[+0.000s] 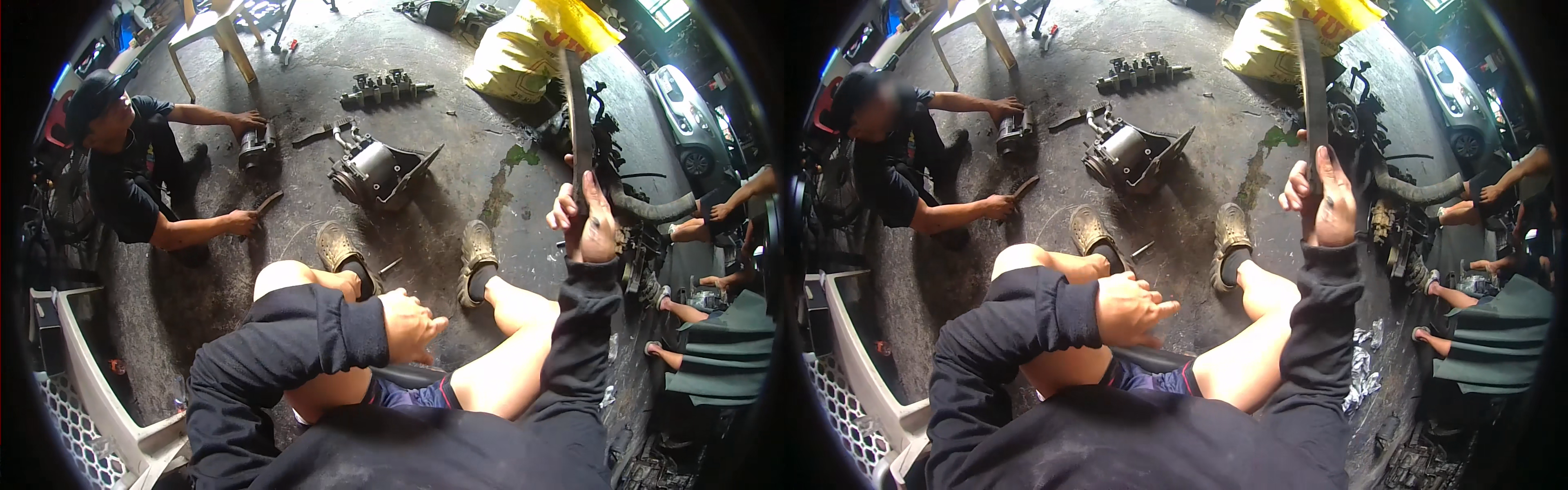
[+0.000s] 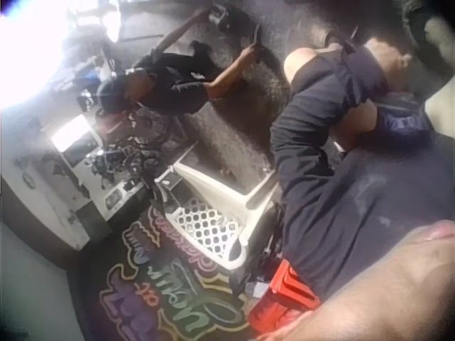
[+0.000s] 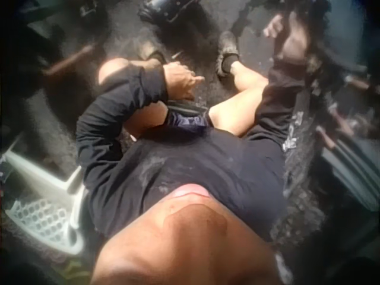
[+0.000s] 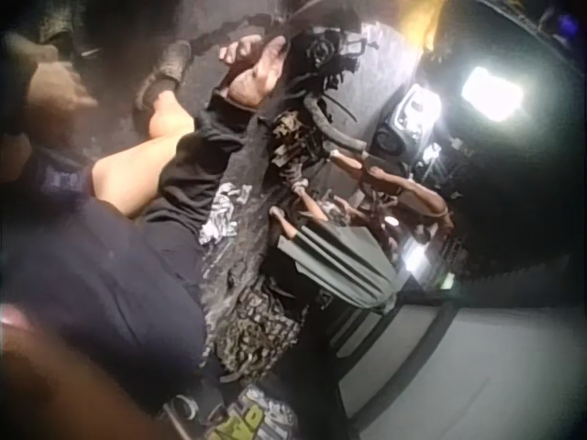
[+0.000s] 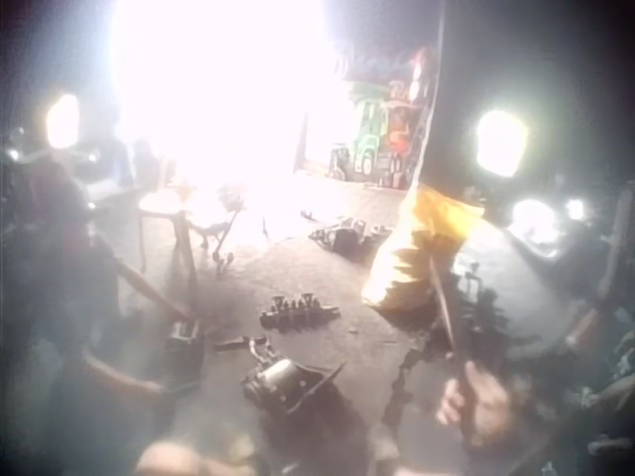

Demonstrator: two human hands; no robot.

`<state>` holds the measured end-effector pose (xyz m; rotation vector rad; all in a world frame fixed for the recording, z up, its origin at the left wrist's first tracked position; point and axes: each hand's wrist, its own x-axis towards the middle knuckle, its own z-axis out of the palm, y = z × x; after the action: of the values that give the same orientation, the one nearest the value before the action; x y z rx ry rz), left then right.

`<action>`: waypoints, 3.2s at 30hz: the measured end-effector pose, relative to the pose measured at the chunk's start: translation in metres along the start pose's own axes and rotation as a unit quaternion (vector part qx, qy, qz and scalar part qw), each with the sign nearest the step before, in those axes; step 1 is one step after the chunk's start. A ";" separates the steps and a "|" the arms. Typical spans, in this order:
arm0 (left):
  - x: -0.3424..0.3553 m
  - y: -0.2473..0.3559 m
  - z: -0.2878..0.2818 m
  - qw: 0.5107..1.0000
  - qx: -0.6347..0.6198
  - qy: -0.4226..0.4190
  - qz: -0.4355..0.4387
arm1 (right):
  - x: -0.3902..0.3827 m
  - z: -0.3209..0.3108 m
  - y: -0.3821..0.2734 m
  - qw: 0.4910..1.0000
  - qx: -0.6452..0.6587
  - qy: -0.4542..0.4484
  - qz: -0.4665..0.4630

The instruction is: The person holds a mechanical component and uses a metal file to scrape its surfaces while sitting on a chair.

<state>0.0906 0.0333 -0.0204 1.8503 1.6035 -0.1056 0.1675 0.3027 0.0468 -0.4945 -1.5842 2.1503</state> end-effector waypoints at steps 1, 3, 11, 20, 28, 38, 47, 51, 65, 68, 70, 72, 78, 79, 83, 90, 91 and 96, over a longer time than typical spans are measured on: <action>0.003 0.007 -0.002 1.000 0.003 -0.017 0.015 | 0.000 -0.008 0.009 0.999 -0.012 0.038 -0.001; 0.005 0.021 -0.005 0.998 0.037 -0.025 0.033 | -0.001 -0.028 0.017 0.998 -0.024 0.050 0.030; 0.005 -0.005 -0.005 0.997 -0.044 0.012 0.068 | 0.009 -0.022 0.021 0.992 0.098 0.013 0.073; 0.023 -0.273 -0.048 0.919 0.042 0.290 -0.263 | -0.003 -0.044 0.032 0.995 0.094 0.007 0.035; 0.062 -0.324 0.025 0.949 0.059 0.049 -0.305 | -0.012 -0.061 0.009 0.986 0.122 0.110 0.022; 0.067 -0.295 0.049 0.976 -0.070 0.087 -0.188 | 0.007 -0.026 0.029 0.994 0.014 0.038 0.105; 0.063 -0.280 0.042 0.976 -0.028 0.016 -0.216 | -0.020 -0.015 0.036 0.998 -0.008 0.009 0.065; 0.058 -0.280 0.037 0.973 -0.020 0.036 -0.226 | -0.018 -0.015 0.037 0.999 -0.019 -0.002 0.041; 0.072 -0.262 -0.021 0.950 -0.154 0.166 -0.215 | -0.009 -0.299 0.073 0.846 -0.500 0.014 0.185; 0.067 -0.298 -0.020 0.944 -0.103 0.174 -0.261 | -0.064 -0.427 0.215 0.714 -0.644 0.252 0.112; 0.125 -0.328 -0.046 0.948 -0.089 0.177 -0.250 | -0.156 -0.549 0.225 0.543 -0.765 0.287 0.195; 0.077 -0.391 -0.014 0.902 -0.087 0.168 -0.387 | -0.185 -0.488 0.349 0.606 -0.660 0.361 0.259; 0.083 -0.599 0.043 0.777 -0.111 0.276 -0.554 | -0.258 -0.411 0.404 0.631 -0.601 0.341 0.353; 0.030 -0.637 0.018 0.744 -0.215 0.269 -0.572 | -0.239 -0.396 0.427 0.654 -0.578 0.324 0.364; 0.189 -0.679 0.093 0.609 -0.613 0.409 -0.293 | -0.236 -0.455 0.357 0.563 -0.667 0.329 0.360; 0.181 -0.744 0.098 0.515 -0.582 0.337 -0.531 | -0.106 -0.533 0.286 0.653 -0.647 0.311 0.241; 0.186 -0.738 0.119 0.533 -0.566 0.344 -0.526 | -0.095 -0.553 0.283 0.648 -0.650 0.299 0.261; 0.116 -0.696 0.077 0.870 -0.061 0.347 -0.346 | 0.005 -0.598 0.322 0.640 -0.686 0.238 0.254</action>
<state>-0.4814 0.0996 -0.4350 1.1704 2.6481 0.3868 0.4321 0.7044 -0.4335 -1.9027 -2.5917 0.3733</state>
